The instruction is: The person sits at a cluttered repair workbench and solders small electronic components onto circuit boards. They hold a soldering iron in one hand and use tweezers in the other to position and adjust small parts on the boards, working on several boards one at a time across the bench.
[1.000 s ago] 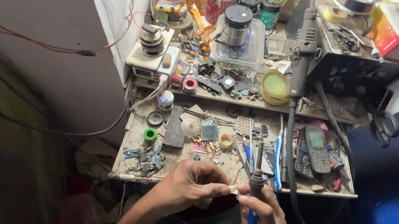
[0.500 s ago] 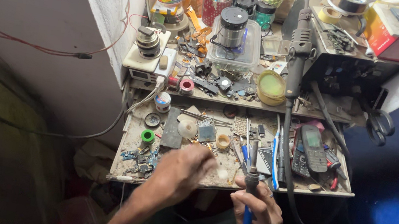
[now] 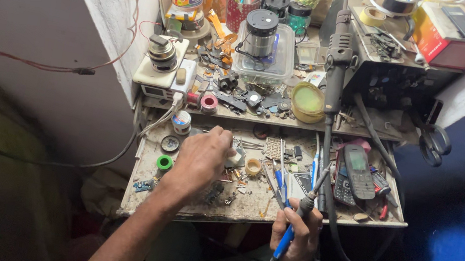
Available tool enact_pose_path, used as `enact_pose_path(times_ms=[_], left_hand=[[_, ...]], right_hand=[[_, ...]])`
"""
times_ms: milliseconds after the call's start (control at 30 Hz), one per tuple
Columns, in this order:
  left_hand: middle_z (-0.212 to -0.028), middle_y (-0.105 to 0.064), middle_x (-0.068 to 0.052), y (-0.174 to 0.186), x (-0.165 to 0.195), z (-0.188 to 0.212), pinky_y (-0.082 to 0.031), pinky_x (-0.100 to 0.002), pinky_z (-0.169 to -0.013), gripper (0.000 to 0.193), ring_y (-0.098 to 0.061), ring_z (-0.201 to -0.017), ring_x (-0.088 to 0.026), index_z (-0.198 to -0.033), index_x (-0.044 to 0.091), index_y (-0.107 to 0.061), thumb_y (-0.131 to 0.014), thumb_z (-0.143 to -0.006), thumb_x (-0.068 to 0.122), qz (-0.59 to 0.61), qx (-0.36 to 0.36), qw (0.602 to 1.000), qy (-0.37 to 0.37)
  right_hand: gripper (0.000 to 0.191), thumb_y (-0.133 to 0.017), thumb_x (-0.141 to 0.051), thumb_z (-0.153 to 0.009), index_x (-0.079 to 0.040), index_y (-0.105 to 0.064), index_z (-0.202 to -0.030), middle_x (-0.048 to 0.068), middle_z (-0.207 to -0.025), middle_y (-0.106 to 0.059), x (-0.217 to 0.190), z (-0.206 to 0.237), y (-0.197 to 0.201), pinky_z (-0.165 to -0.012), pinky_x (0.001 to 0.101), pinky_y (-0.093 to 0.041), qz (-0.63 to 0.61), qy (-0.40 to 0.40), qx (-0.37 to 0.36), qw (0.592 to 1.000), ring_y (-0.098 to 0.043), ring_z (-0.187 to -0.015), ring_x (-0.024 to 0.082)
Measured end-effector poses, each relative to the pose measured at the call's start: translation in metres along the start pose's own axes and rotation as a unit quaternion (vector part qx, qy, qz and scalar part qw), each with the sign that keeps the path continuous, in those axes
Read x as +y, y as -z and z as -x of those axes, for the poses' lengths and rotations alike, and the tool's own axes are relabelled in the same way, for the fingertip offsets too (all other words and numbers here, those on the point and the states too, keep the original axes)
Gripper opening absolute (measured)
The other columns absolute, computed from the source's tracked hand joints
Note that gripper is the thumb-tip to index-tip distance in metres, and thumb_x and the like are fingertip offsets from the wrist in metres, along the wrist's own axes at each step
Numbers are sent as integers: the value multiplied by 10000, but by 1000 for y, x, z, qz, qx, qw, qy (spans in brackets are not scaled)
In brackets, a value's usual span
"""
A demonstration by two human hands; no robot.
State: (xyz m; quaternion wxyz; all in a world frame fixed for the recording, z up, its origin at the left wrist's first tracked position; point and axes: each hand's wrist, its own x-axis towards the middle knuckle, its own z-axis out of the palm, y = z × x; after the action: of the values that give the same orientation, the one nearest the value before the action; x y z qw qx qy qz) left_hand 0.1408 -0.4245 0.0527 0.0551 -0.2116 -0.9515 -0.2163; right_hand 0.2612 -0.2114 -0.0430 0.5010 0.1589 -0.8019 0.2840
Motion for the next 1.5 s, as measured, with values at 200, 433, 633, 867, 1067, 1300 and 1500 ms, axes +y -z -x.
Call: enact_pose_path(times_ms=[200,433,633,867,1067,1300,1500], left_hand=[[-1010,-662,-163,-3,6,-7,-567,-451,-771,257,-709,-906,-333,-989,21,-652,-729,-886,243,-70,-7,997,-14],[-1041,-651,-147,8,17,-4,-563,-444,-775,326,-707,-895,-324,-1086,34,-615,-746,-878,248,-55,-3,998,18],[-1046,-648,-136,7,4,-8,-568,-435,-775,278,-704,-896,-311,-1082,51,-637,-726,-860,192,-75,17,996,33],[-1051,-639,-162,-3,-14,-32,-586,-412,-741,66,-708,-880,-299,-923,45,-706,-663,-873,36,-154,-7,987,-42],[-1034,-646,-142,11,-5,-26,-591,-364,-658,94,-700,-820,-256,-912,26,-711,-647,-857,-15,-198,51,977,-60],[-960,-636,-132,30,11,3,-573,-400,-611,20,-695,-797,-280,-858,43,-667,-672,-842,32,-167,143,975,-42],[-913,-628,-113,22,20,9,-555,-438,-594,99,-702,-764,-296,-846,74,-649,-633,-919,139,-138,131,982,8]], right_hand=[[410,-729,33,-872,-79,-516,-1204,176,-1156,-635,10,3,-1,-916,432,-546,12,3,-6,1000,-627,-1070,321],[416,-715,27,-873,-80,-505,-1215,187,-1196,-637,7,-1,1,-917,410,-585,-15,-24,4,1000,-650,-1100,327],[398,-708,9,-891,-80,-502,-1220,179,-1201,-636,14,-4,7,-916,414,-589,-4,-30,-4,1000,-658,-1097,314],[396,-710,7,-894,-79,-509,-1225,194,-1185,-631,17,-6,5,-916,405,-589,-7,-38,0,999,-658,-1089,320],[385,-711,8,-890,-81,-515,-1209,190,-1172,-635,18,-8,7,-936,434,-575,-10,-34,8,999,-661,-1086,332],[387,-706,9,-894,-81,-517,-1219,183,-1166,-633,20,-8,7,-902,429,-583,-14,-42,8,999,-672,-1067,330],[335,-670,25,-919,-84,-568,-1219,196,-1192,-643,31,-6,15,-767,330,-598,-87,-99,10,991,-698,-940,270]])
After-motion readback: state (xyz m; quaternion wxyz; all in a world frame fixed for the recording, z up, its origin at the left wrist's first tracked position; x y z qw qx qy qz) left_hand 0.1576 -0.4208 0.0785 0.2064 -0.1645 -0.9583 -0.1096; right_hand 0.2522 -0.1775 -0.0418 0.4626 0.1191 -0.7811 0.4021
